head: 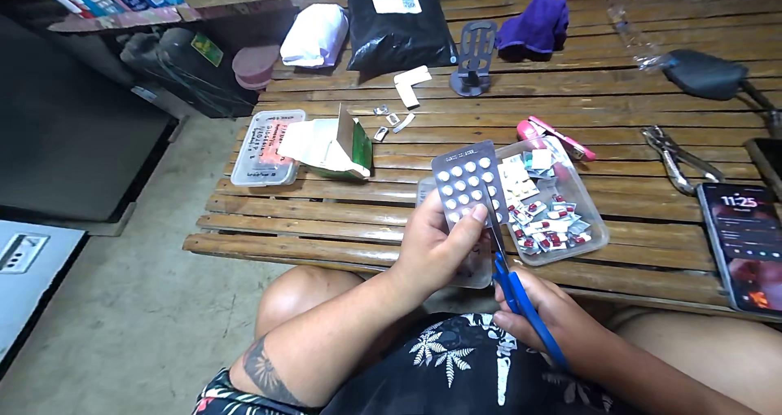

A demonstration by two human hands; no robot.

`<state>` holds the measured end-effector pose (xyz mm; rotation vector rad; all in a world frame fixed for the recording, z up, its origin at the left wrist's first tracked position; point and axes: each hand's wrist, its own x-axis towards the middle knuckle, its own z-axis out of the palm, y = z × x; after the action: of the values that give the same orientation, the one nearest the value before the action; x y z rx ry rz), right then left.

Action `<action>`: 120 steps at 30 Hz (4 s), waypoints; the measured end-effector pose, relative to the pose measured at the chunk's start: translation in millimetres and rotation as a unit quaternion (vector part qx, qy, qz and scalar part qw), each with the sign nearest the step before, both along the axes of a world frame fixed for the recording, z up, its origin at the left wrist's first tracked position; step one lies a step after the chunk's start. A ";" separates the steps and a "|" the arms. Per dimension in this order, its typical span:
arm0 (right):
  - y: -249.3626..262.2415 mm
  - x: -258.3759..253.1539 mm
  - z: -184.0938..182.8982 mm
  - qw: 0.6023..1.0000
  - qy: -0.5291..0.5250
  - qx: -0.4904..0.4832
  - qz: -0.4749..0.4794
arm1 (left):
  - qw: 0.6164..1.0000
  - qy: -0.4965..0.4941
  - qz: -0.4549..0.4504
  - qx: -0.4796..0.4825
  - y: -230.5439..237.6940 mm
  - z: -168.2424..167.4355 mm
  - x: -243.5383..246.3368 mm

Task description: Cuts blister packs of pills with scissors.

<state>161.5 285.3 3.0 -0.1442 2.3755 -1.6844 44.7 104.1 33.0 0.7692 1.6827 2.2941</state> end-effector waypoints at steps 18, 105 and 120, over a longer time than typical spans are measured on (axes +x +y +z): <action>-0.3 -1.2 0.4 1.000 -0.008 0.014 -0.017 | 1.000 -0.013 0.006 -0.012 1.6 -2.3 -0.8; -0.5 -7.4 -4.7 0.998 -0.001 -0.014 -0.066 | 0.999 0.006 -0.028 -0.042 -0.6 -7.2 -5.5; 0.8 -7.7 -2.9 0.994 -0.039 -0.093 -0.037 | 0.997 -0.016 -0.026 -0.072 -0.5 -7.0 -2.9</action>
<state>153.8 286.1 0.1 -0.0200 2.1924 -1.9079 41.8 103.6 26.0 0.7324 1.7680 2.1123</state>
